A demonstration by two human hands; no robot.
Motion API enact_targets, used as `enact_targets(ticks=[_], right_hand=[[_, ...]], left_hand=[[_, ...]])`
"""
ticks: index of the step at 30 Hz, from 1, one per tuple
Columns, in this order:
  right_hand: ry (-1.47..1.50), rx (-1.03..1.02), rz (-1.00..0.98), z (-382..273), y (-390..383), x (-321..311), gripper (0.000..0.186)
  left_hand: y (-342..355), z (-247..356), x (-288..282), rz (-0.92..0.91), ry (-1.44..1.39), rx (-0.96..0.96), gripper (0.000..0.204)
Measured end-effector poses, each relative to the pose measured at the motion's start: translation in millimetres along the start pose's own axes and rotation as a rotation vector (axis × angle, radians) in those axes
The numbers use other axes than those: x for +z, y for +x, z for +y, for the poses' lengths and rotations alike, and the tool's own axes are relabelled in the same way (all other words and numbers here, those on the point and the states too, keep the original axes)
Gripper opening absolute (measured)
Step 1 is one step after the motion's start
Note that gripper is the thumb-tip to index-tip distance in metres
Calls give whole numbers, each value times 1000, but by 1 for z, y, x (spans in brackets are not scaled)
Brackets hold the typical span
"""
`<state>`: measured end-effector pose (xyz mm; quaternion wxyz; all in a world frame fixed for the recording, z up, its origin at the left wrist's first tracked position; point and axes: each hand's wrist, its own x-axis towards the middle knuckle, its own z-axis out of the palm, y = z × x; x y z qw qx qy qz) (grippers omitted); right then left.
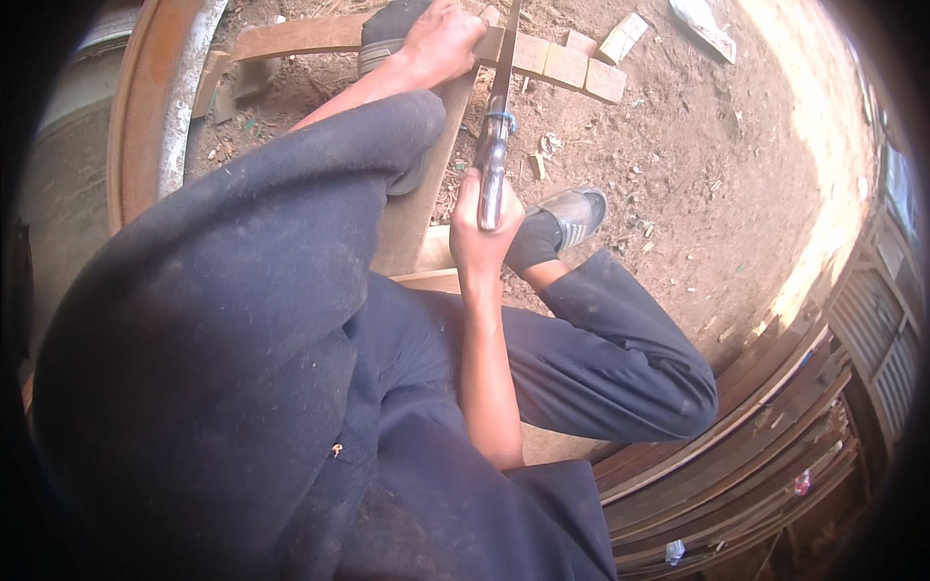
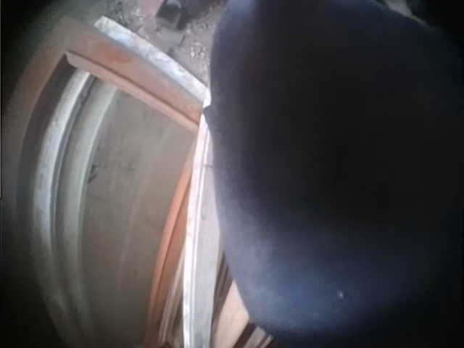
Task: The person sits on the ground and uses a hand saw to cut a small piece of wood. They hold the wood steady with their left hand and saw with their right hand, producing sawdust as they work.
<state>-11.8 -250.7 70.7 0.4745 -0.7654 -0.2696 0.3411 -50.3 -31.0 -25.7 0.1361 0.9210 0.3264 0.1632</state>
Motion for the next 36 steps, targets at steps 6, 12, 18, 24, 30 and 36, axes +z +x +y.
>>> enact_targets(ticks=[6, 12, 18, 24, 30, 36], right_hand=[[22, -57, 32, -8, 25, 12, 20], [37, -15, 30, 4, -3, 2, 17], [49, -41, 43, -4, 30, 11, 19], [9, -8, 10, 6, 7, -1, 19], [79, -49, 40, -2, 36, 15, 20], [58, 18, 6, 11, 5, 1, 18]], left_hand=[[3, 5, 2, 27, 89, 31, 19], [-1, -2, 5, 52, 14, -5, 22], [3, 1, 4, -42, 21, 3, 25], [0, 3, -2, -49, 101, -17, 25], [0, 1, 4, -97, 16, -33, 24], [-4, -3, -1, 14, -15, -24, 23]])
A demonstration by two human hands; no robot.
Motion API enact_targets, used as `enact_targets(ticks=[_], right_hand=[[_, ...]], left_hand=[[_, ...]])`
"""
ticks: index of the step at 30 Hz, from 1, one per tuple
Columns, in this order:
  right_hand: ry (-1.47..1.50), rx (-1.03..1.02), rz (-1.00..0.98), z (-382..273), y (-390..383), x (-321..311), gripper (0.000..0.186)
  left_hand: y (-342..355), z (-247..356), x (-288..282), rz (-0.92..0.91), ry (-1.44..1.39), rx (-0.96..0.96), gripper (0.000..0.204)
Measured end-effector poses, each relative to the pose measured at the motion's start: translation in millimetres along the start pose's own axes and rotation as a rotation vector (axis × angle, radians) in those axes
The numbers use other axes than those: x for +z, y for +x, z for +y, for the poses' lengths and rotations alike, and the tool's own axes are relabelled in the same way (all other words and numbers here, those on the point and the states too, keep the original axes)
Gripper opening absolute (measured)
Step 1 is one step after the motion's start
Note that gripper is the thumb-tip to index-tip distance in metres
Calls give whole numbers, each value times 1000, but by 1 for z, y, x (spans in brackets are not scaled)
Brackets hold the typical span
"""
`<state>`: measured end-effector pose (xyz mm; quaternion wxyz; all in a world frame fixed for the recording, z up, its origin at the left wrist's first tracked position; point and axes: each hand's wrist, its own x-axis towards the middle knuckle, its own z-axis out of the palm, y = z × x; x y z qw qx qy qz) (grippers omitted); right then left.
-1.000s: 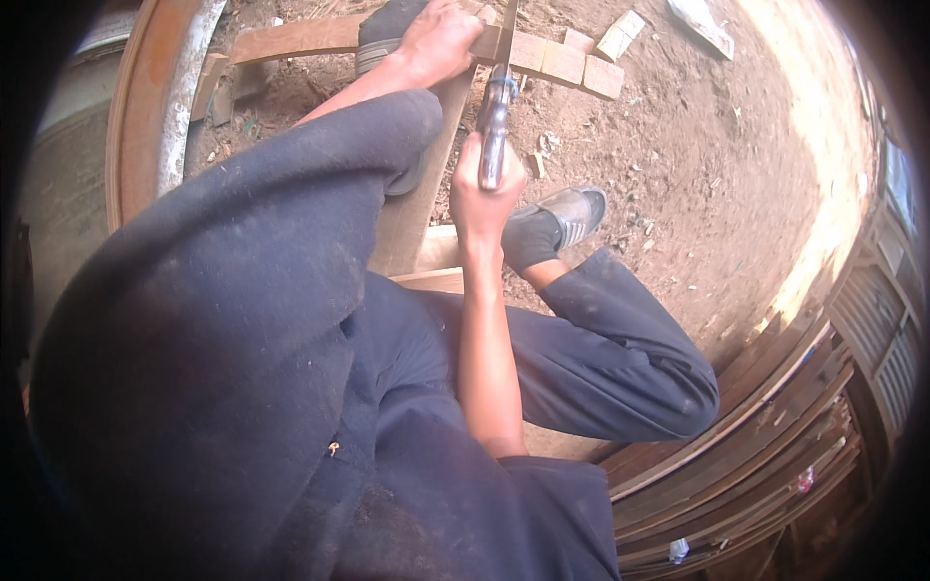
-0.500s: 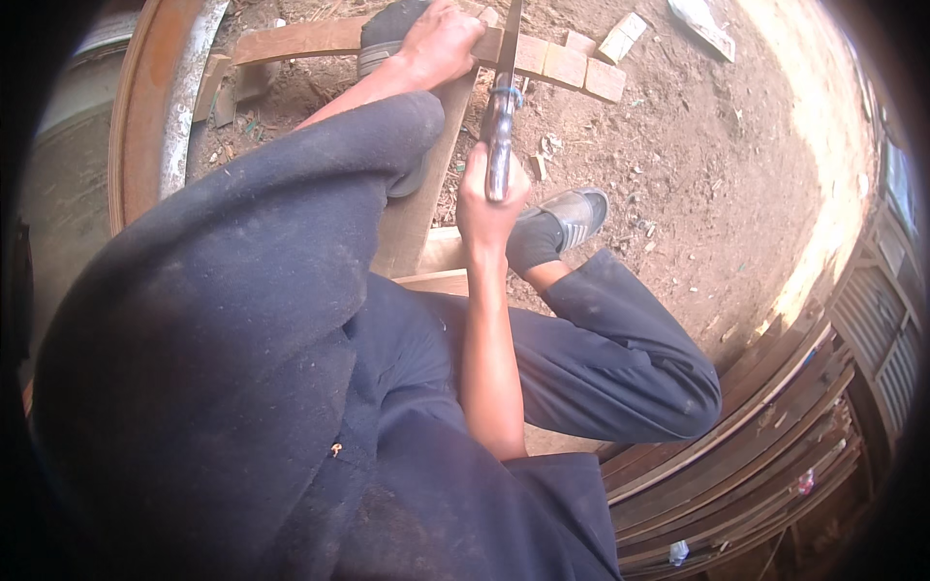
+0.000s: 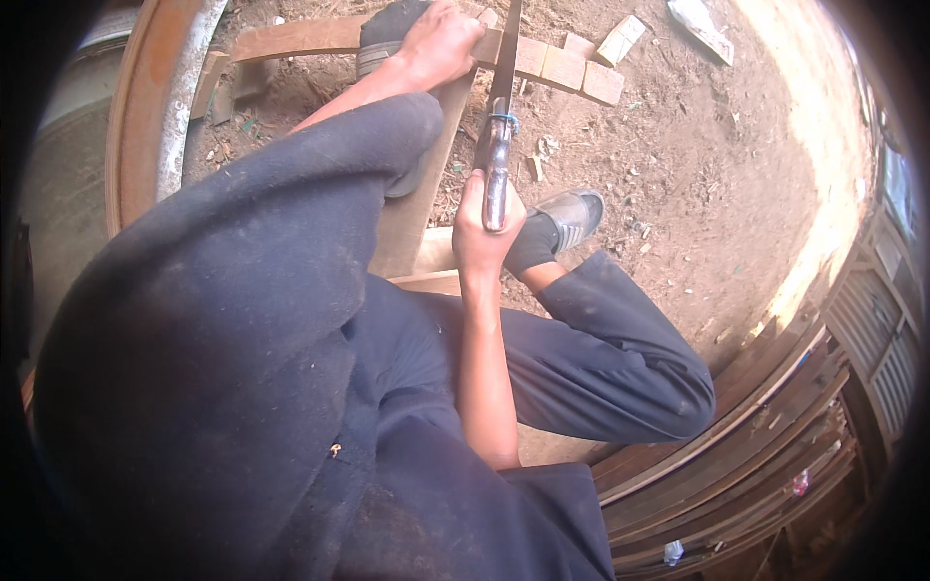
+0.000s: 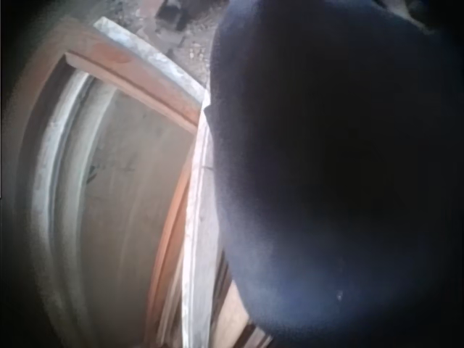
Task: The person sits on the ground and uses a hand saw to cut a small piece of wood. They hold the wood steady with their left hand and saw with their right hand, producing sawdust as they work.
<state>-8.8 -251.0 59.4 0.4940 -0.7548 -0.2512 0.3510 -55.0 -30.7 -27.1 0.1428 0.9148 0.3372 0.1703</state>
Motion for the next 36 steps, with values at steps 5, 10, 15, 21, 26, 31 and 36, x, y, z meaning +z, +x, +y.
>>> enact_targets(ticks=[5, 10, 15, 21, 26, 31, 36], right_hand=[[28, -81, 58, -10, 33, 19, 23], [-9, -15, 33, -8, 13, 3, 19], [-53, -92, 61, -17, 23, 13, 20], [-82, -84, 43, -13, 23, 12, 20], [-79, -117, 41, -21, 17, 12, 19], [-65, -129, 61, -22, 24, 24, 20], [-125, -92, 22, -14, -12, -3, 20]], left_hand=[[5, 8, -4, 30, -3, -14, 21], [4, 10, -4, -82, 91, -14, 19], [6, 12, -9, -134, 97, -23, 20], [7, 14, -8, -184, 93, -31, 19], [3, 10, -7, -124, 141, -8, 18], [4, 16, -20, -155, 84, 41, 15], [9, 15, -21, -184, 111, 54, 10]])
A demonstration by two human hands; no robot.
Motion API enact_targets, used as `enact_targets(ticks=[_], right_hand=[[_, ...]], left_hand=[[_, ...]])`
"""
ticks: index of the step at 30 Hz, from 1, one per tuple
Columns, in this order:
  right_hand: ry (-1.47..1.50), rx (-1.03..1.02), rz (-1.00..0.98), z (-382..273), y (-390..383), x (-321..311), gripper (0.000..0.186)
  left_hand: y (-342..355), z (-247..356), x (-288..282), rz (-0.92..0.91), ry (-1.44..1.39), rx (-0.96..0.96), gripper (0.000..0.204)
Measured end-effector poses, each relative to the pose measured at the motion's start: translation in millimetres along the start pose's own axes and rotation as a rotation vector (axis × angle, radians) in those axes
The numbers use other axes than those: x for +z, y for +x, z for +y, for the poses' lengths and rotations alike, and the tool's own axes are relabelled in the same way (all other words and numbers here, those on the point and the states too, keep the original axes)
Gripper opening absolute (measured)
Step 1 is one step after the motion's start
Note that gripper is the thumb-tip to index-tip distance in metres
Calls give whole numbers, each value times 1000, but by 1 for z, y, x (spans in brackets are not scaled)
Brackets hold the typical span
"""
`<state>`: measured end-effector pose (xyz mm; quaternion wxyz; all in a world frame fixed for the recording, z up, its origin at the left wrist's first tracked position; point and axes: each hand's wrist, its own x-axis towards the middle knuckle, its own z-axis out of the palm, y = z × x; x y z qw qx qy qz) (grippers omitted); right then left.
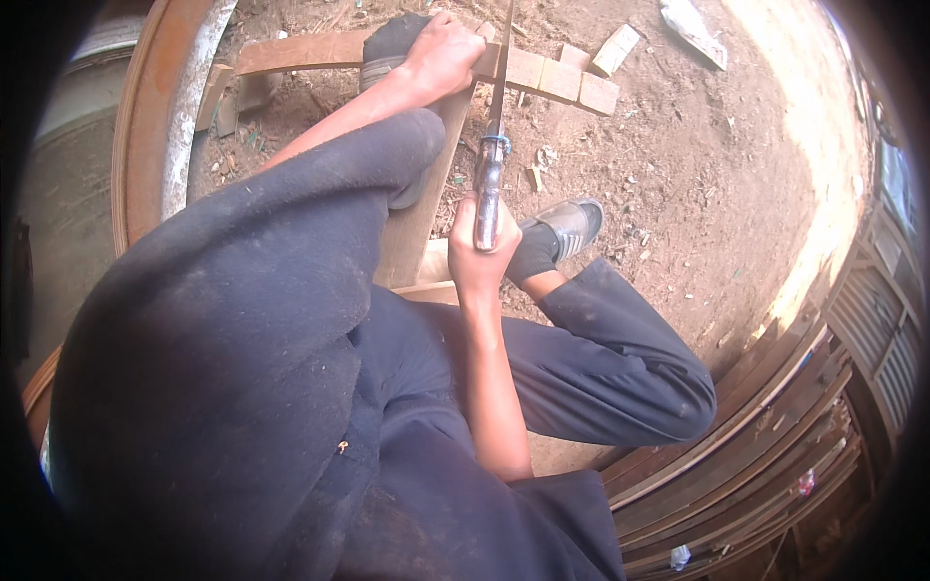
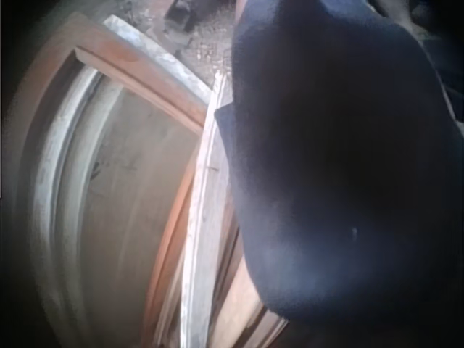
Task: The person sits on the ground and uses a hand saw to cut a small piece of wood. They hold the wood steady with their left hand and saw with their right hand, producing sawdust as they work.
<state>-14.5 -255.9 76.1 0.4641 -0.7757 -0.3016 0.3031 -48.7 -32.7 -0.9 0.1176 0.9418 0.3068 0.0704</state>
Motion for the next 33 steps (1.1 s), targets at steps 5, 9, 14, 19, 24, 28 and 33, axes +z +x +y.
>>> enact_targets(ticks=[5, 9, 14, 19, 24, 28, 33], right_hand=[[117, 74, -35, -10, 28, 6, 21], [85, 113, -47, -8, 33, -13, 20], [0, 79, -110, -2, 18, -32, 20], [135, 177, -117, 15, 50, -24, 19], [50, 58, -140, 17, 60, -25, 15], [36, 90, -181, 3, 58, -31, 15], [0, 61, -217, 14, 46, -45, 12]], left_hand=[[14, -5, 1, -5, 34, -6, 10], [32, -11, -1, -123, -21, 51, 18], [21, -17, 5, -54, -52, -112, 24], [23, -9, 0, -156, 40, -168, 24], [27, -10, 4, -207, 69, -214, 20], [27, -11, 1, -224, 24, -249, 19], [23, -15, 4, -168, 16, -240, 16]])
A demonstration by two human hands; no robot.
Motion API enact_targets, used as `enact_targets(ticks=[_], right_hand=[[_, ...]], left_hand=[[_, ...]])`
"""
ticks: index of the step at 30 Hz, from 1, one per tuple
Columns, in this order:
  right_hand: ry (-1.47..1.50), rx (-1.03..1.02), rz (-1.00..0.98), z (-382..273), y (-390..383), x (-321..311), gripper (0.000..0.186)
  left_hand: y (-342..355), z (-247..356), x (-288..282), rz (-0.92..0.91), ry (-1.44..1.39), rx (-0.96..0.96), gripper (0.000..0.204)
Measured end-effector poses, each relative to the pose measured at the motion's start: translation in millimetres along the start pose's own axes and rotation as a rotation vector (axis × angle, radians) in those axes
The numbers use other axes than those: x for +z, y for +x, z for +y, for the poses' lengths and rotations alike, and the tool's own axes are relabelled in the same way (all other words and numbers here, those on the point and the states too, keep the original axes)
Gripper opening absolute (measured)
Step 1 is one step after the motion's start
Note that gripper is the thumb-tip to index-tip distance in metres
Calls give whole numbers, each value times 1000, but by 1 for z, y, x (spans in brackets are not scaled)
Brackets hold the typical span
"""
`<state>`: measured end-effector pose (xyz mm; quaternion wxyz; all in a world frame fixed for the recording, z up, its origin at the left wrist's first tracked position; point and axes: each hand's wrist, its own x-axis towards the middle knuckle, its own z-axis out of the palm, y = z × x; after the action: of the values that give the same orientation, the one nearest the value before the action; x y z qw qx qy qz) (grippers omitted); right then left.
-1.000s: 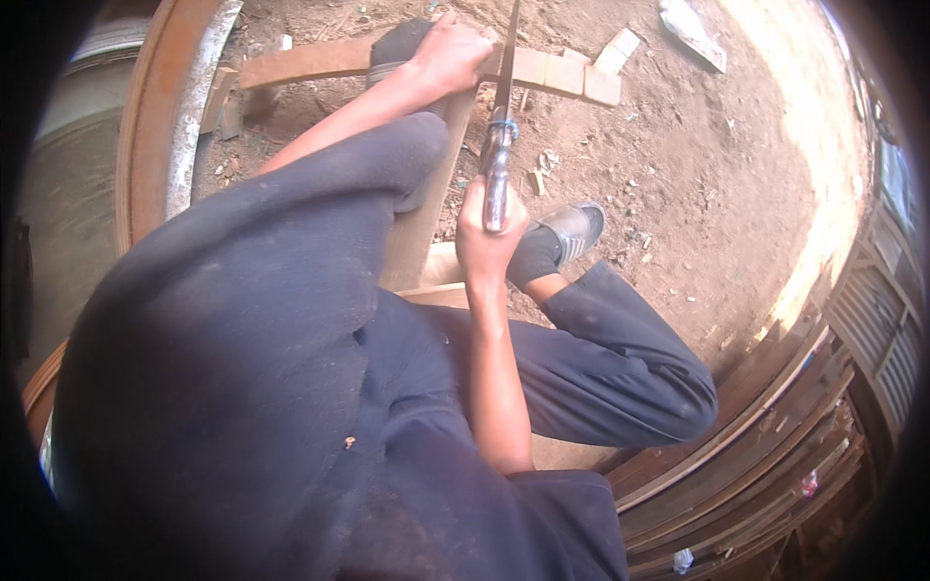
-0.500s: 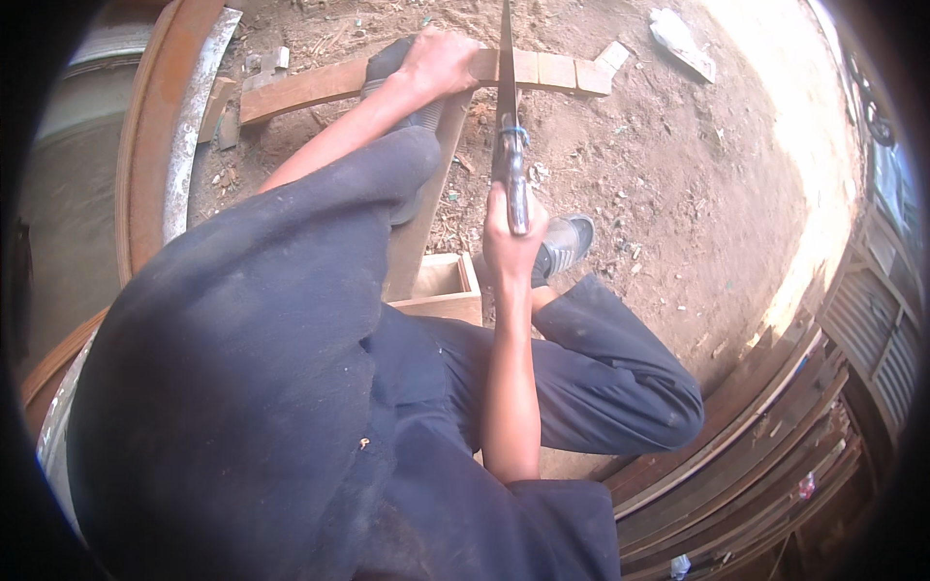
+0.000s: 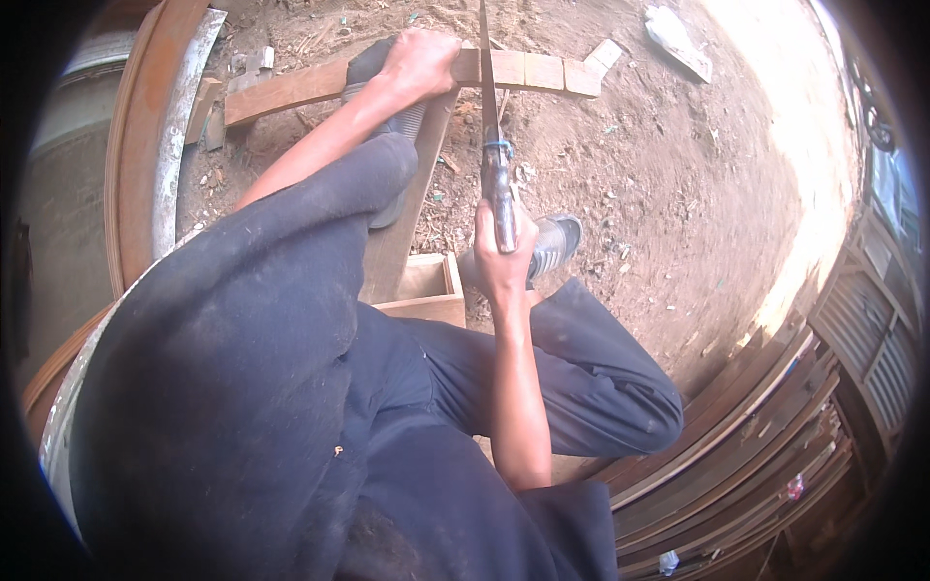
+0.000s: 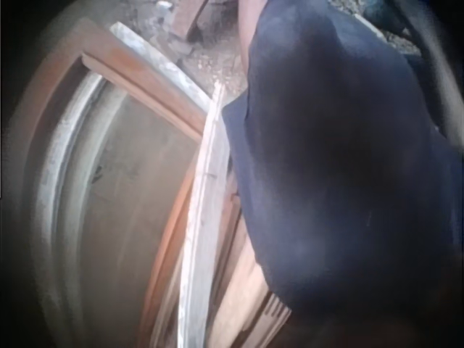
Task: The person sits on the ground and uses a hand saw to cut a small piece of wood. They hold the wood steady with their left hand and saw with their right hand, producing sawdust as they work.
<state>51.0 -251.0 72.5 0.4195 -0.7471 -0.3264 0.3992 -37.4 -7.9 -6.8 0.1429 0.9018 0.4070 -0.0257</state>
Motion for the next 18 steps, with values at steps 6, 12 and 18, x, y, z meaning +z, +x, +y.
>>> enact_targets(ticks=[6, 12, 18], right_hand=[[68, 55, 30, -5, 29, 9, 20], [62, 31, 30, 2, -2, 9, 17], [57, -48, 20, -3, 34, 14, 20]], left_hand=[[1, 3, -3, 33, 23, 43, 12], [1, -2, 12, 33, 30, 23, 14], [0, 4, 3, 63, 34, 54, 12]])
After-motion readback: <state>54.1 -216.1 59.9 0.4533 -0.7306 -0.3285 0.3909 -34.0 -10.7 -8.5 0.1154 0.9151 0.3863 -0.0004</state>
